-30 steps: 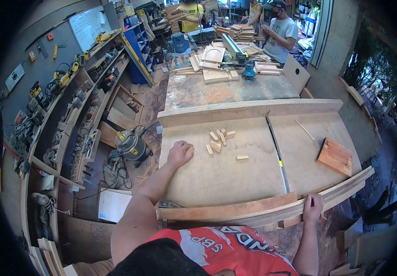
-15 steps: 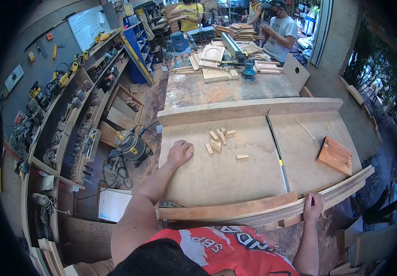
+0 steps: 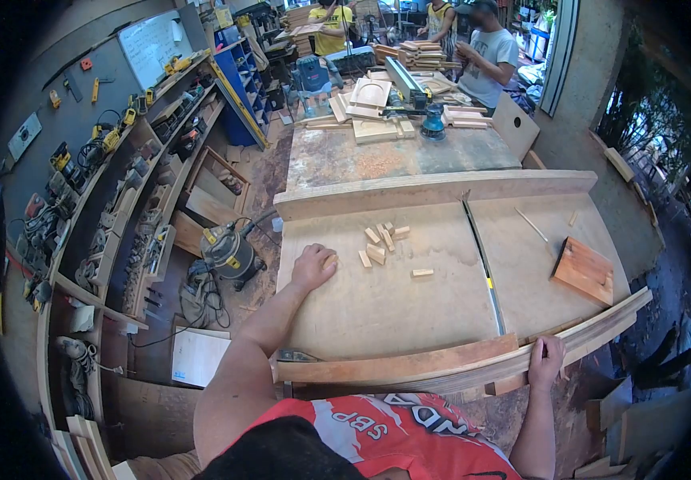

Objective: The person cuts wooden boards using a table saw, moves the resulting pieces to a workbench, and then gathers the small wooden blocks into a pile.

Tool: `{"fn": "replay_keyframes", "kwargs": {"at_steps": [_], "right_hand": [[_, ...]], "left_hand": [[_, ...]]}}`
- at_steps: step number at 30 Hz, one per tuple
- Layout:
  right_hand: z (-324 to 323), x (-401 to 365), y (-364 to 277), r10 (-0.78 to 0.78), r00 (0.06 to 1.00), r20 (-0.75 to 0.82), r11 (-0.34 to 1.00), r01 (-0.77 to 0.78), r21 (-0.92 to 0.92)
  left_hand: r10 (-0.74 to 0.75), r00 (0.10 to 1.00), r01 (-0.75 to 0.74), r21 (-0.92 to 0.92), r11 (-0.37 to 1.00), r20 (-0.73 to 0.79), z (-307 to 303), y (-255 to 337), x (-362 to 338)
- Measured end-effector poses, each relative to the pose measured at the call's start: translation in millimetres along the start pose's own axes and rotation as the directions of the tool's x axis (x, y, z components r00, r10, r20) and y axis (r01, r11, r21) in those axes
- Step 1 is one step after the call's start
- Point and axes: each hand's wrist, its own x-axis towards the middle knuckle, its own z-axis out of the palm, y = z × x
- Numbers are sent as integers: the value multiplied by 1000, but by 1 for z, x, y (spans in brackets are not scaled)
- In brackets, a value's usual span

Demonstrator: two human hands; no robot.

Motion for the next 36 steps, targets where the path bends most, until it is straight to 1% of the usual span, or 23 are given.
{"fn": "replay_keyframes", "kwargs": {"at_steps": [1, 3, 14, 22, 28, 30, 32, 34, 35, 36], "right_hand": [[0, 0, 0, 0, 1000, 0, 1000, 0, 0], [0, 1, -1, -49, 999, -8, 999, 49, -12], [0, 0, 0, -41, 999, -8, 999, 41, -21], [0, 0, 2, -36, 999, 8, 999, 36, -15], [1, -1, 3, -40, 999, -9, 999, 40, -11], [-1, 0, -4, 28, 1000, -4, 1000, -28, 8], [2, -5, 2, 4, 1000, -26, 1000, -4, 0], [6, -2, 8, -25, 998, -55, 1000, 25, -7], [8, 4, 8, -30, 997, -68, 999, 30, -13], [9, 4, 9, -19, 998, -67, 999, 17, -28]], "left_hand": [[0, 1000, 0, -4, 1000, 2, 1, 0, 0], [-4, 1000, 4, -5, 1000, 4, -1, 1, 0], [-8, 1000, 8, -4, 1000, 9, -1, 2, 0], [8, 1000, -8, -13, 1000, -13, -2, 2, 0], [9, 1000, -9, 1, 1000, -11, -2, 2, 0], [0, 1000, 0, -11, 1000, -13, 2, 0, -4], [14, 998, -15, -20, 1000, -63, 1, -1, 2], [-16, 1000, 16, -6, 1000, 12, 1, -2, 1], [-6, 1000, 6, -13, 1000, 2, 1, -2, 9], [9, 1000, -9, 21, 1000, -30, 2, -4, 10]]}}
